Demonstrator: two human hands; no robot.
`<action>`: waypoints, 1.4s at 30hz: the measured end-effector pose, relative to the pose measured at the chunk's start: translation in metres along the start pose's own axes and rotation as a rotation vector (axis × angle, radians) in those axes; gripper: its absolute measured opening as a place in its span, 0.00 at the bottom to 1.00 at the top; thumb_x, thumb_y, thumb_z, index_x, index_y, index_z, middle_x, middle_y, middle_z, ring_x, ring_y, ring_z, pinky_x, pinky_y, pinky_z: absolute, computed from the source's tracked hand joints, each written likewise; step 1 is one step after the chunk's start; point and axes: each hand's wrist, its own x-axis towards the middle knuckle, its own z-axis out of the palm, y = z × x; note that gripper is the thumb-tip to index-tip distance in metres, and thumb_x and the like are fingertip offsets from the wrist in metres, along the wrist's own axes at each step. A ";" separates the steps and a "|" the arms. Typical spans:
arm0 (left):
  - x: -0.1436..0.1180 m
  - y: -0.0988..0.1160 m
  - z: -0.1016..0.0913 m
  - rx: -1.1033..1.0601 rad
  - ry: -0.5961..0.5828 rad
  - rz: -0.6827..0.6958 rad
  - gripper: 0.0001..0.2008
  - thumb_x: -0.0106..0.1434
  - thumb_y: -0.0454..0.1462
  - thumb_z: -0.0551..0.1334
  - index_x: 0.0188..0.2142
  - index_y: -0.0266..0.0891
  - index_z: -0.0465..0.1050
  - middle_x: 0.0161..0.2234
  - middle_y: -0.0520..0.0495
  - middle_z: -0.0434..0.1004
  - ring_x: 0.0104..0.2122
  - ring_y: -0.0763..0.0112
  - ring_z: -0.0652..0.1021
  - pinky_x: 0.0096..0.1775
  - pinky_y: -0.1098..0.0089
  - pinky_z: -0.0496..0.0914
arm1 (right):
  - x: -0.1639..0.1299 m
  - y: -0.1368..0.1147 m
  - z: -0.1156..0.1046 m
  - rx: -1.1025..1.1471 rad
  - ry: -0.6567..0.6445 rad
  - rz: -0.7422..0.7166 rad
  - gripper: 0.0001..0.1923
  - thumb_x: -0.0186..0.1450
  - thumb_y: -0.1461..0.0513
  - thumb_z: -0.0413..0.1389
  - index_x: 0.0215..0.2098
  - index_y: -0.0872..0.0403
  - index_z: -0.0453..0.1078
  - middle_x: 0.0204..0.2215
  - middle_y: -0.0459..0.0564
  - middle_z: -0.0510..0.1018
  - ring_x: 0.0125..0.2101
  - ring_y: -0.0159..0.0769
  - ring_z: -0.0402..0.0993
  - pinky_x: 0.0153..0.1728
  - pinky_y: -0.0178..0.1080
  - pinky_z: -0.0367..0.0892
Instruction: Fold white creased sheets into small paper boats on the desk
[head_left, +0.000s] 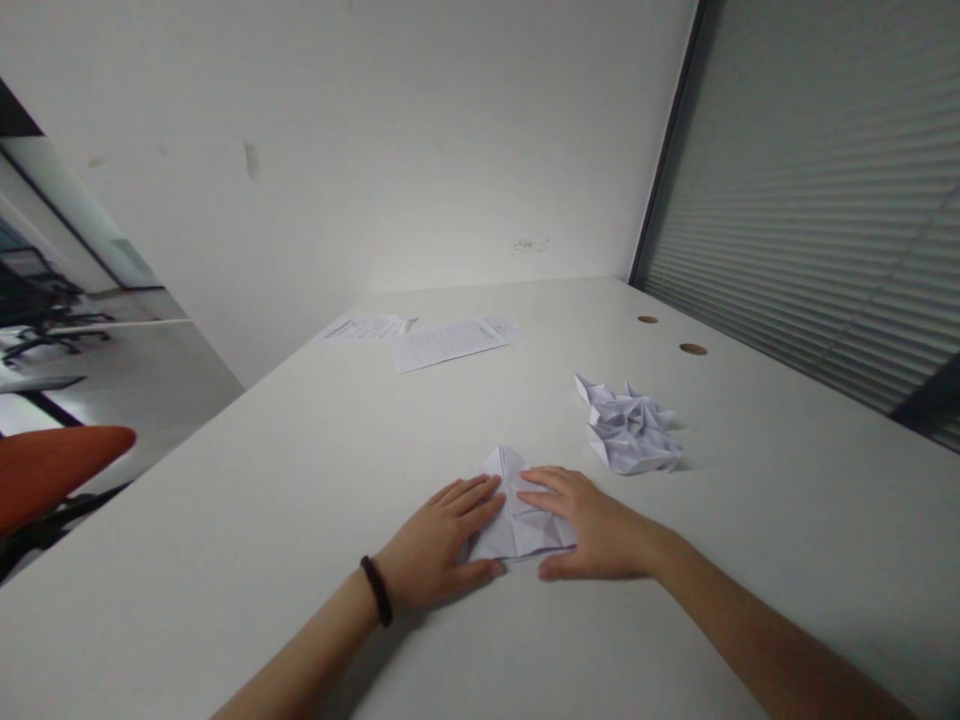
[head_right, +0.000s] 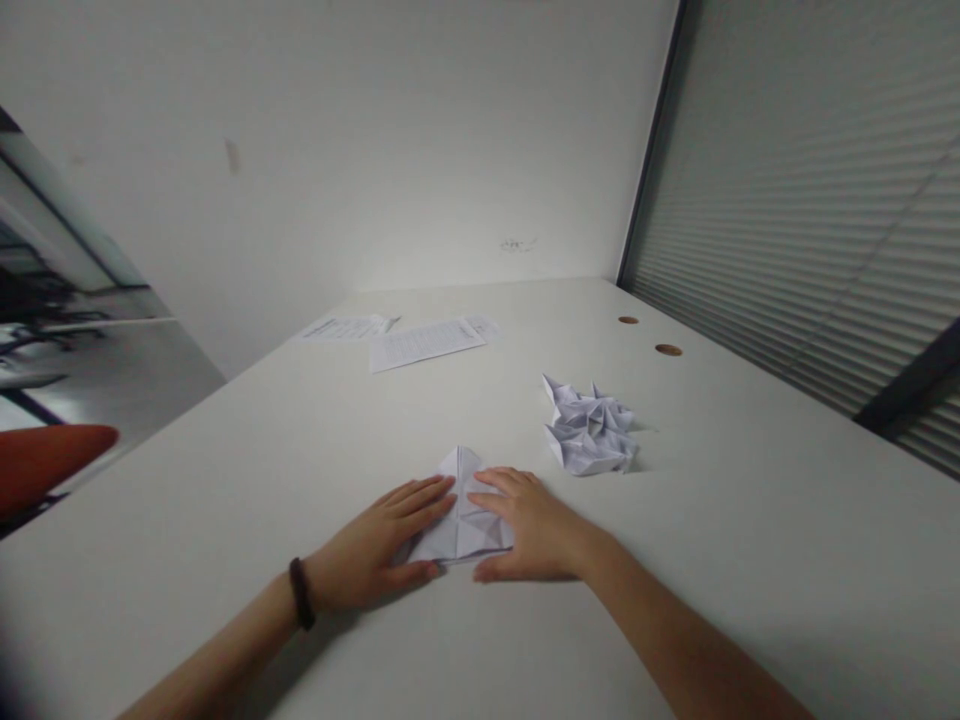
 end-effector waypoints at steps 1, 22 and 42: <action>0.000 0.000 -0.001 0.003 0.016 0.005 0.30 0.60 0.50 0.55 0.58 0.41 0.54 0.60 0.41 0.52 0.58 0.58 0.57 0.57 0.54 0.53 | 0.000 0.001 -0.001 0.002 0.016 -0.005 0.37 0.49 0.51 0.62 0.54 0.54 0.62 0.58 0.58 0.60 0.56 0.48 0.54 0.55 0.50 0.52; 0.001 -0.007 -0.009 -0.092 0.312 -0.307 0.13 0.62 0.39 0.53 0.43 0.43 0.71 0.33 0.49 0.77 0.32 0.68 0.76 0.34 0.69 0.69 | 0.009 0.012 -0.004 0.103 0.333 0.099 0.08 0.61 0.63 0.52 0.35 0.53 0.73 0.33 0.49 0.79 0.34 0.35 0.73 0.37 0.38 0.66; 0.001 -0.011 -0.005 -0.091 0.290 -0.350 0.13 0.61 0.37 0.53 0.46 0.43 0.68 0.42 0.48 0.75 0.40 0.66 0.75 0.43 0.66 0.68 | 0.009 0.018 0.004 0.076 0.301 0.146 0.12 0.60 0.65 0.53 0.42 0.55 0.71 0.39 0.52 0.77 0.40 0.38 0.71 0.43 0.42 0.65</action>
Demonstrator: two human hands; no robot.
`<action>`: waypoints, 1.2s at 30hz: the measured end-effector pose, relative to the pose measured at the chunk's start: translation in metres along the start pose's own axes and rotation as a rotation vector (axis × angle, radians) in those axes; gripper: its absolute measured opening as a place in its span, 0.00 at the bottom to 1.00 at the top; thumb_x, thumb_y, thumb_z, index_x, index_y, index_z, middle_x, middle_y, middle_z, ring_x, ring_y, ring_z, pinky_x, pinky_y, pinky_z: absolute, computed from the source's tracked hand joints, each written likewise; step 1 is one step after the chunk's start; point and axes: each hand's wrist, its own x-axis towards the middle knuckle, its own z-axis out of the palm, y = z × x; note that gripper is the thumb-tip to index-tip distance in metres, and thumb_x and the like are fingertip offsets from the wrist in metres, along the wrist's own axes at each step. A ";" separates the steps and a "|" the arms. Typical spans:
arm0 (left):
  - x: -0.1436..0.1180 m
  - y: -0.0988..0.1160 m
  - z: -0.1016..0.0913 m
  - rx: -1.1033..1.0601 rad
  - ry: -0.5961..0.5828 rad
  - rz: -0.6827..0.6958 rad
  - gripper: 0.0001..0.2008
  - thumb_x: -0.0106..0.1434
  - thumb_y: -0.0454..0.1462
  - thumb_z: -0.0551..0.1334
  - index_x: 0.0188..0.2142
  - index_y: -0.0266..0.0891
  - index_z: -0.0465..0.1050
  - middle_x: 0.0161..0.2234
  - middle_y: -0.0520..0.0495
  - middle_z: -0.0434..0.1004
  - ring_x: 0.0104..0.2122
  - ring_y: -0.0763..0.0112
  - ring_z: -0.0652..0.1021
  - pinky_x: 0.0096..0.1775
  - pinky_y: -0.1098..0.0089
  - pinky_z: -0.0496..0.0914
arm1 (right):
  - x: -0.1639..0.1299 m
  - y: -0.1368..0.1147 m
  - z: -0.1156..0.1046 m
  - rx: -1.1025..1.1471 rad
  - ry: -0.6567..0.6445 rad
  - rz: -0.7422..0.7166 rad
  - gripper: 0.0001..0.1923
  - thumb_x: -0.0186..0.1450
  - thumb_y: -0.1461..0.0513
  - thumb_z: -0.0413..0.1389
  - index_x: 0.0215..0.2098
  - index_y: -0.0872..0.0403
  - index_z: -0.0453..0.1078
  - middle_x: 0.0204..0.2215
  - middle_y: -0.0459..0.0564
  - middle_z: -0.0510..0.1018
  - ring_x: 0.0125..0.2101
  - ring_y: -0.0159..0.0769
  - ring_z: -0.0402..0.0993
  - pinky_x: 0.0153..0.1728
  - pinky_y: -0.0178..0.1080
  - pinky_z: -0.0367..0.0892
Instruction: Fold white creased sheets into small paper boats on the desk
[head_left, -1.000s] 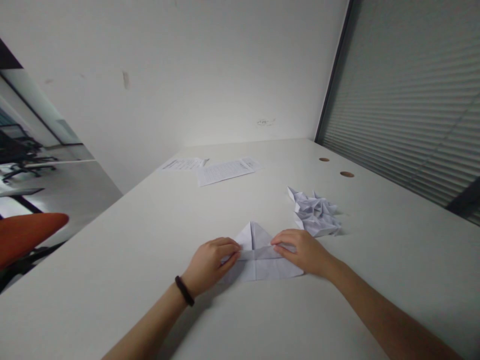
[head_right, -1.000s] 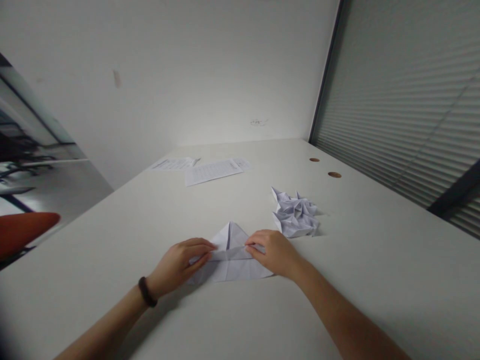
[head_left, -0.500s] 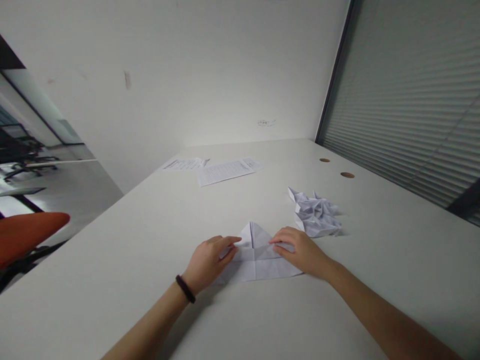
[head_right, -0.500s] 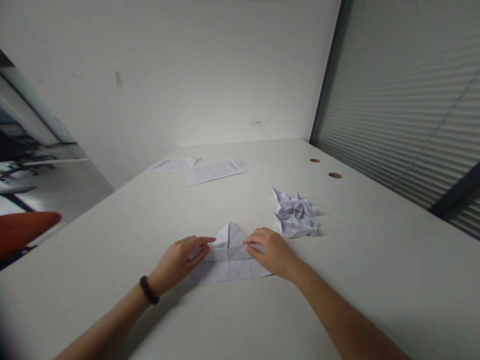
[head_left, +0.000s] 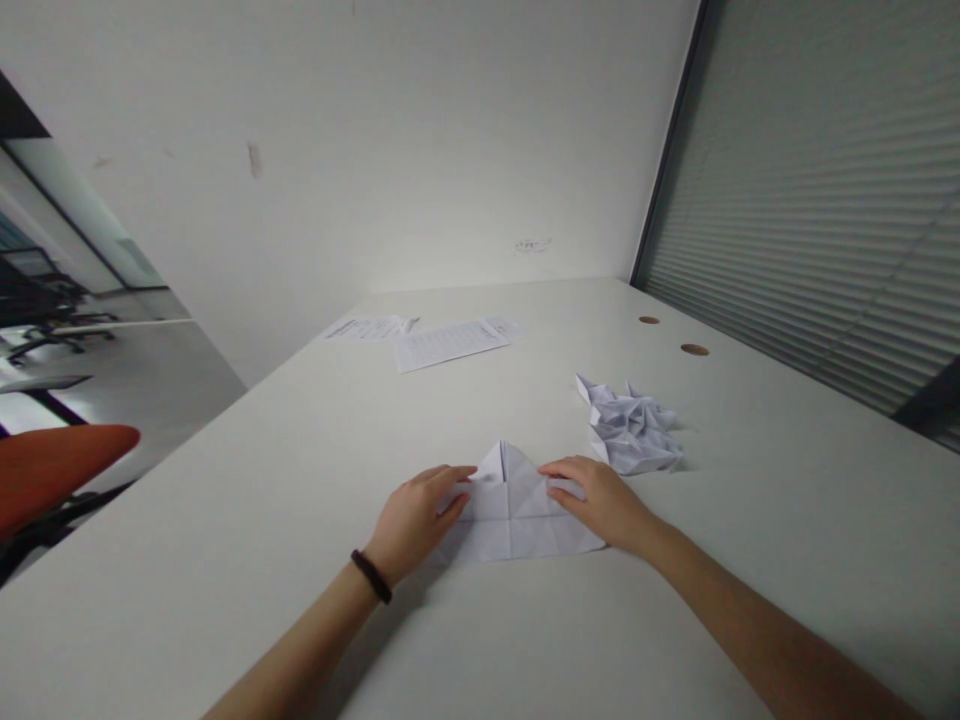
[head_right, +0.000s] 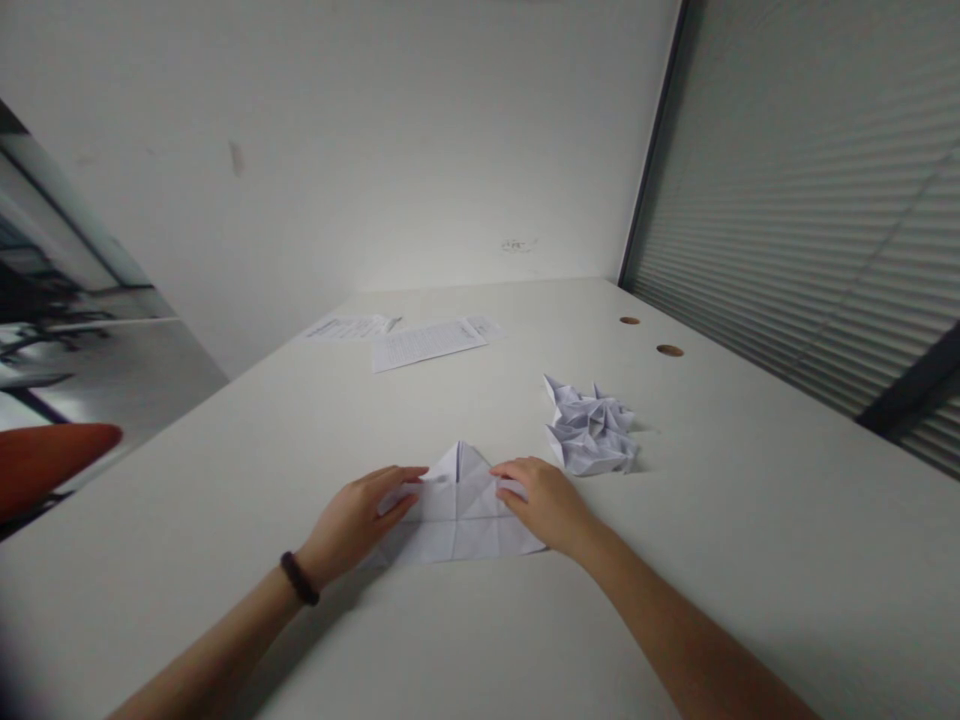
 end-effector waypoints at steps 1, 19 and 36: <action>0.000 -0.001 0.000 0.007 0.013 0.006 0.13 0.61 0.37 0.53 0.46 0.42 0.68 0.43 0.48 0.74 0.41 0.65 0.74 0.44 0.66 0.68 | 0.000 0.001 0.001 -0.009 0.003 0.002 0.13 0.59 0.66 0.53 0.43 0.55 0.70 0.39 0.52 0.76 0.40 0.38 0.71 0.44 0.41 0.64; 0.003 -0.003 0.001 -0.564 -0.077 -0.031 0.23 0.53 0.35 0.61 0.49 0.42 0.65 0.50 0.44 0.68 0.46 0.63 0.70 0.48 0.61 0.65 | 0.000 0.011 0.005 -0.028 -0.026 -0.039 0.17 0.59 0.67 0.53 0.47 0.52 0.67 0.41 0.52 0.72 0.44 0.40 0.66 0.48 0.45 0.60; 0.008 -0.002 -0.004 -1.130 0.311 -0.352 0.20 0.45 0.39 0.67 0.40 0.36 0.75 0.39 0.44 0.77 0.31 0.70 0.74 0.30 0.74 0.67 | 0.009 -0.002 0.023 1.099 0.344 0.442 0.27 0.50 0.54 0.61 0.46 0.51 0.61 0.43 0.51 0.72 0.44 0.40 0.69 0.45 0.44 0.64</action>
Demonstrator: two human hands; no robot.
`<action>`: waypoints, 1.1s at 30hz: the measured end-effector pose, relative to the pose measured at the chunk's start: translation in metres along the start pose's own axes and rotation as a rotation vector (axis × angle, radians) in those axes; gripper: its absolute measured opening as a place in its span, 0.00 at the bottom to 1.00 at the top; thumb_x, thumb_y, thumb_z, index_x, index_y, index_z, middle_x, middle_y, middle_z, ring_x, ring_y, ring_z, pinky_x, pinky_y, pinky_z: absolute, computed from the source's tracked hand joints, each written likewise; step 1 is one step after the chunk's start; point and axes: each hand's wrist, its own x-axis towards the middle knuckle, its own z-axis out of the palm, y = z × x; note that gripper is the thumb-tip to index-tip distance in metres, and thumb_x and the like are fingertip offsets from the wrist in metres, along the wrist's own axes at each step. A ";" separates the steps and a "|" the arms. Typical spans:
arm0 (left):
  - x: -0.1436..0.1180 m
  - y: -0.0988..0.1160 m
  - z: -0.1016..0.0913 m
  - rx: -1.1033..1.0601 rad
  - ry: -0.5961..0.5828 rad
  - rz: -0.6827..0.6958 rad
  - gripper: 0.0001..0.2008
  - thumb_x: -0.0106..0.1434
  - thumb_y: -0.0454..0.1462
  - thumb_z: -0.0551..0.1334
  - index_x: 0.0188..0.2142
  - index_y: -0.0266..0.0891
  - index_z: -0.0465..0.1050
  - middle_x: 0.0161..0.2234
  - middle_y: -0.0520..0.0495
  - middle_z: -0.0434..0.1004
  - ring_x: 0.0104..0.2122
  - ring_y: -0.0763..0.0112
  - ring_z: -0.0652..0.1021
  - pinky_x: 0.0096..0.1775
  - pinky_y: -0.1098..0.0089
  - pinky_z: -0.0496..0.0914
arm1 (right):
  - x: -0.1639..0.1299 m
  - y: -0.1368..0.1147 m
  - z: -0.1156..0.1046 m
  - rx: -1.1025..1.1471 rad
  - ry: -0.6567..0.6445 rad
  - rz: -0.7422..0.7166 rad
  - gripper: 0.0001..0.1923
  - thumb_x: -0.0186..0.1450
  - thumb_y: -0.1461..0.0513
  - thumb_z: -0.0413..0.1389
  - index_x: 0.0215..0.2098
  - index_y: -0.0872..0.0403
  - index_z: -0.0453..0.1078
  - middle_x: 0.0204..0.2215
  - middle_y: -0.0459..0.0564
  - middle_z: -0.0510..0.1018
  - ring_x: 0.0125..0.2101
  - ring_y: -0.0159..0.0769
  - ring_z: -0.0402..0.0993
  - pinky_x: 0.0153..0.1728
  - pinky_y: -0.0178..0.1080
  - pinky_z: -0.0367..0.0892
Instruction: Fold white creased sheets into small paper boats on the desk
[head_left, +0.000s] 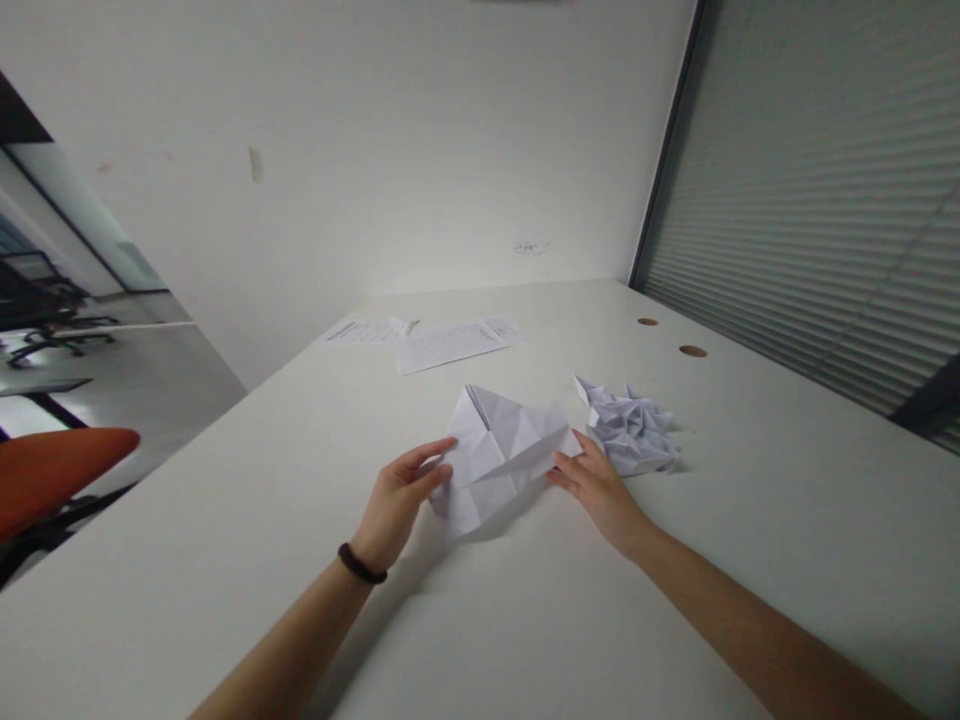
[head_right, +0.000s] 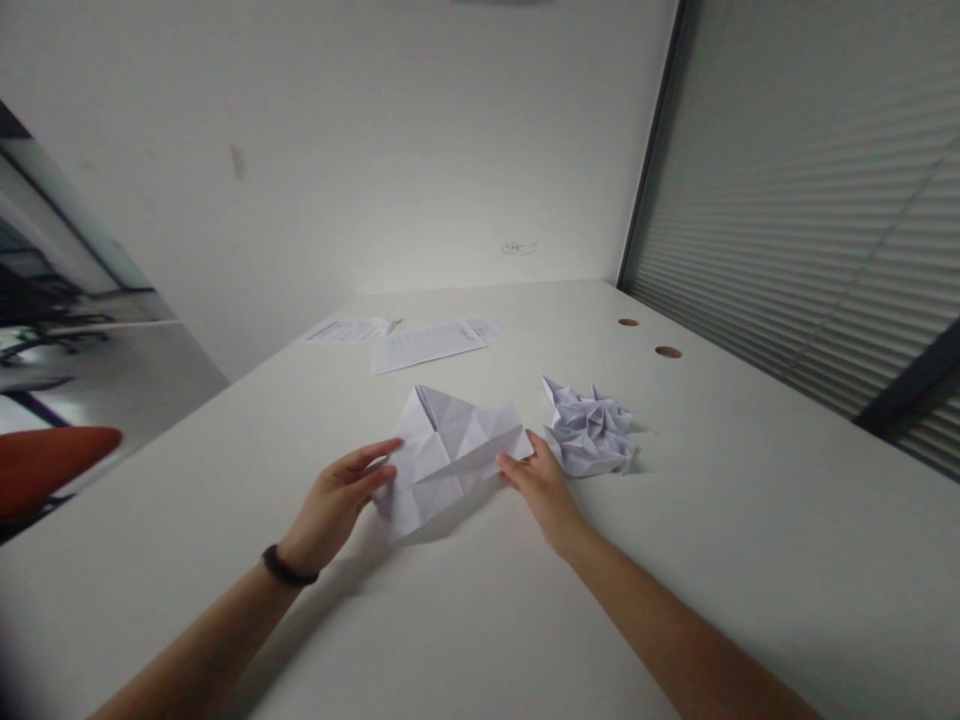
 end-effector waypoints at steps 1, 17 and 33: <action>0.000 -0.001 0.001 -0.044 0.005 0.001 0.21 0.45 0.39 0.68 0.40 0.36 0.75 0.39 0.43 0.77 0.31 0.70 0.74 0.29 0.74 0.67 | -0.002 -0.002 0.004 0.117 -0.031 0.046 0.22 0.50 0.55 0.61 0.41 0.52 0.64 0.39 0.49 0.74 0.40 0.38 0.71 0.43 0.42 0.66; -0.012 -0.005 0.010 0.371 -0.233 0.356 0.14 0.60 0.37 0.57 0.47 0.43 0.66 0.47 0.44 0.66 0.42 0.67 0.73 0.41 0.66 0.70 | -0.015 -0.029 -0.008 -0.571 0.487 -0.577 0.11 0.53 0.57 0.59 0.29 0.57 0.72 0.28 0.54 0.78 0.30 0.43 0.74 0.33 0.43 0.69; -0.019 0.005 0.010 0.702 -0.594 0.595 0.20 0.60 0.44 0.57 0.51 0.42 0.63 0.48 0.42 0.68 0.47 0.61 0.69 0.48 0.61 0.64 | -0.025 -0.021 0.005 -1.277 -0.586 -0.627 0.21 0.52 0.72 0.51 0.42 0.52 0.70 0.41 0.51 0.69 0.43 0.38 0.63 0.44 0.40 0.63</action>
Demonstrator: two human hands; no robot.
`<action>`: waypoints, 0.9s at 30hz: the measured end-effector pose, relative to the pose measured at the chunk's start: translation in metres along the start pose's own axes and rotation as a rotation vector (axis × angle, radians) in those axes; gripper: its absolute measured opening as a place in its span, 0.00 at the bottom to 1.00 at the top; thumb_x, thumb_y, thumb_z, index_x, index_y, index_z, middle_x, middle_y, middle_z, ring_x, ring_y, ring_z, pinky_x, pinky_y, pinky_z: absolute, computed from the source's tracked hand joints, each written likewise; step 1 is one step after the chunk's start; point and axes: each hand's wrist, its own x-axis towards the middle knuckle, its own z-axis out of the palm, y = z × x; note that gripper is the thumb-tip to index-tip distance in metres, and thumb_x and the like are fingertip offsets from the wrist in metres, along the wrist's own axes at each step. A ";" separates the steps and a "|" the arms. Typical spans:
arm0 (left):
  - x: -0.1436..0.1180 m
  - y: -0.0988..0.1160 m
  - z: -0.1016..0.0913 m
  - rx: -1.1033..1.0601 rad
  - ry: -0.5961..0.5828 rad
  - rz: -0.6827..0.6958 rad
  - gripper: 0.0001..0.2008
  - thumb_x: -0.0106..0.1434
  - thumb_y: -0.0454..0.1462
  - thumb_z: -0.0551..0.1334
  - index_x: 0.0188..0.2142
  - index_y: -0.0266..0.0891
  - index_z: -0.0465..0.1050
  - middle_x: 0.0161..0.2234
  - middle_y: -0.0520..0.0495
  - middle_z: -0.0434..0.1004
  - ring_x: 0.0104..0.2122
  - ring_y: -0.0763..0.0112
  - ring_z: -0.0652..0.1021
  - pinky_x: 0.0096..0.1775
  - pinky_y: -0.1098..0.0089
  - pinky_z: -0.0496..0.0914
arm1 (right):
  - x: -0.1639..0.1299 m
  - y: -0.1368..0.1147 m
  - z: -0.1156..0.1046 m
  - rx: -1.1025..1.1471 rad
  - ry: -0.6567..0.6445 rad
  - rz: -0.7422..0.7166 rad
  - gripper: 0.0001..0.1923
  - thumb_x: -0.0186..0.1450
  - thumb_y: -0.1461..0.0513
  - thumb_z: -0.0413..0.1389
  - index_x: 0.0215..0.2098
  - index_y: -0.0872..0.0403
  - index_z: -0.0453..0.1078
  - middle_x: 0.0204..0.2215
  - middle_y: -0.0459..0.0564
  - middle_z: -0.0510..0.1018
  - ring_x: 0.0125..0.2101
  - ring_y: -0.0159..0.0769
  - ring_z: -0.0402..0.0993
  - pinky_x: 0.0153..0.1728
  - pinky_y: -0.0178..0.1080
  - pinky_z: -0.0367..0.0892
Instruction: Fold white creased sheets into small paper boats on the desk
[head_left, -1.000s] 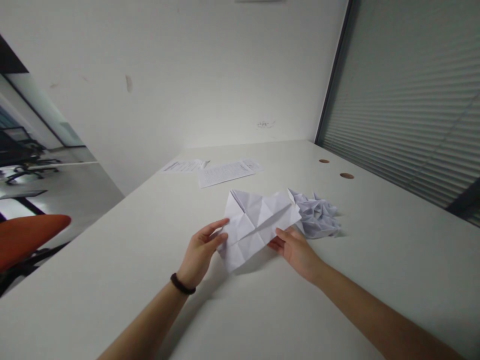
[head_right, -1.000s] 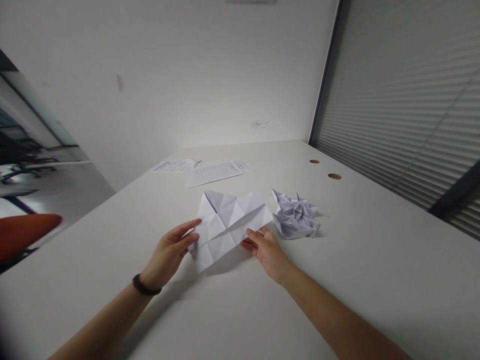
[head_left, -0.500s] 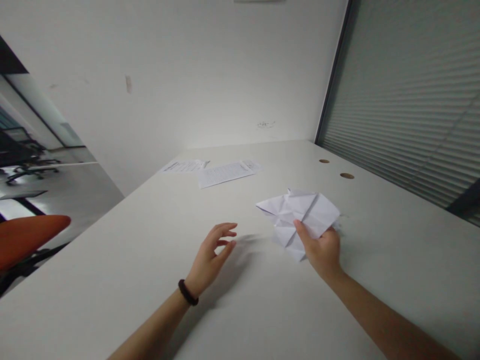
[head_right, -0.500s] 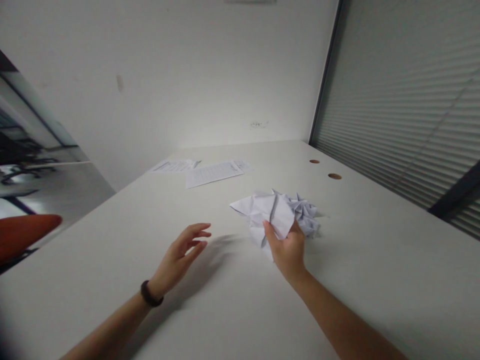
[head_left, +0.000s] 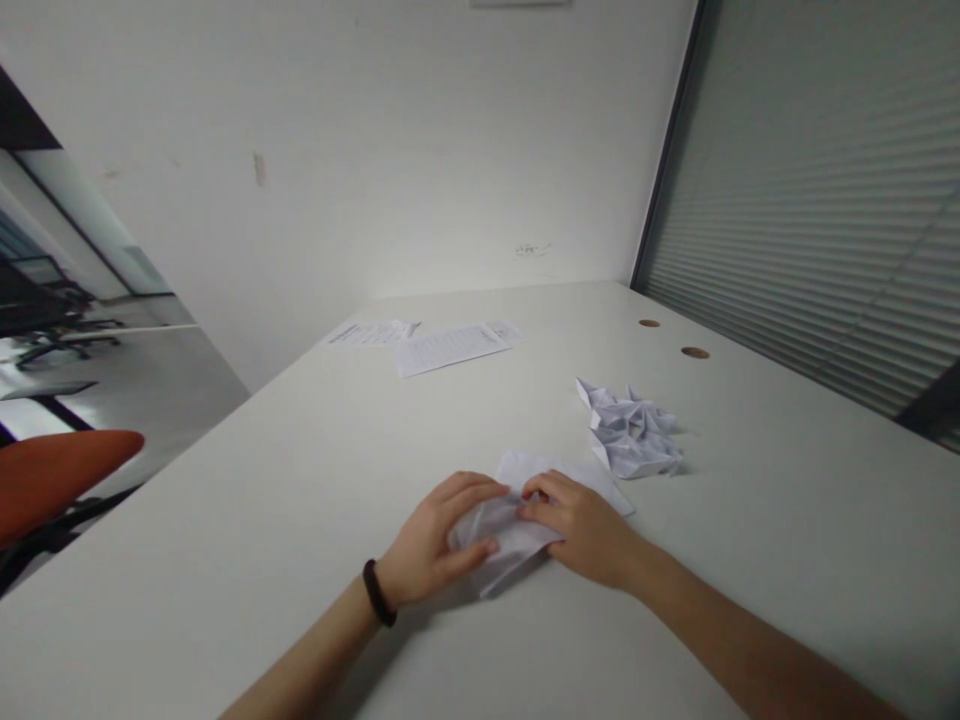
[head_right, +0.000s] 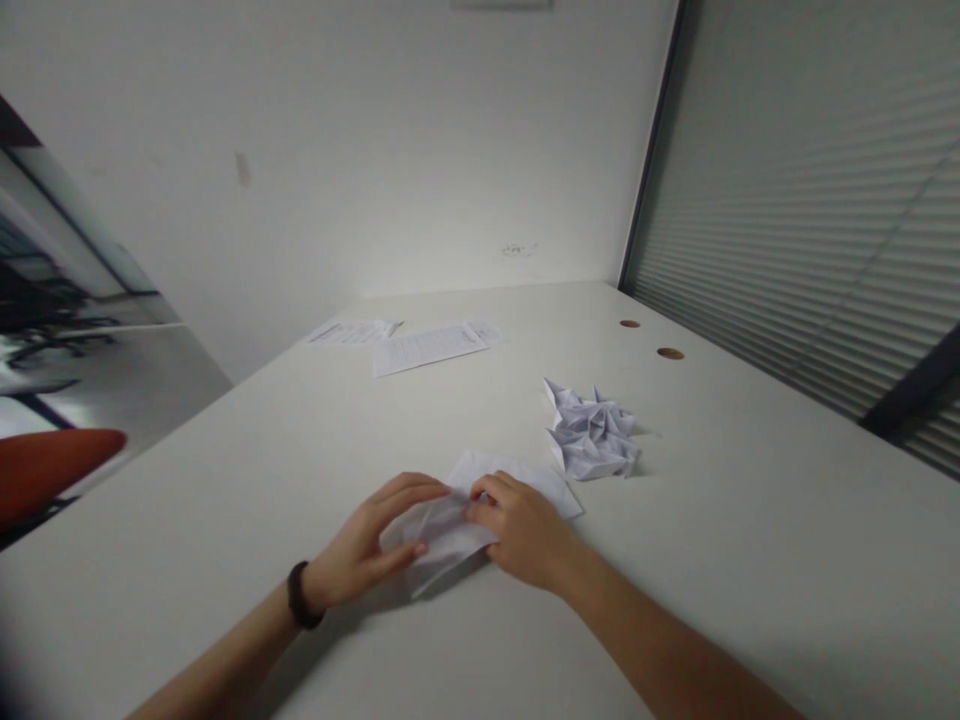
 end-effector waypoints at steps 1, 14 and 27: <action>0.000 0.001 0.002 0.036 -0.073 0.033 0.24 0.57 0.45 0.59 0.53 0.42 0.62 0.49 0.42 0.67 0.48 0.60 0.68 0.50 0.60 0.62 | -0.001 -0.001 0.000 0.025 -0.015 0.004 0.19 0.53 0.71 0.52 0.42 0.52 0.70 0.42 0.51 0.69 0.43 0.38 0.63 0.46 0.40 0.62; -0.003 -0.011 -0.002 0.344 -0.178 -0.003 0.20 0.52 0.29 0.56 0.45 0.42 0.70 0.47 0.46 0.71 0.47 0.63 0.70 0.50 0.60 0.63 | -0.006 0.011 -0.014 0.048 0.041 0.068 0.16 0.55 0.67 0.56 0.42 0.53 0.71 0.42 0.52 0.71 0.43 0.38 0.65 0.46 0.39 0.63; -0.002 -0.026 -0.001 0.417 -0.067 -0.155 0.17 0.61 0.30 0.50 0.45 0.44 0.72 0.47 0.49 0.74 0.45 0.67 0.74 0.48 0.64 0.67 | -0.007 0.026 -0.018 0.063 0.029 0.189 0.21 0.53 0.74 0.47 0.40 0.55 0.73 0.41 0.51 0.77 0.43 0.37 0.70 0.47 0.40 0.62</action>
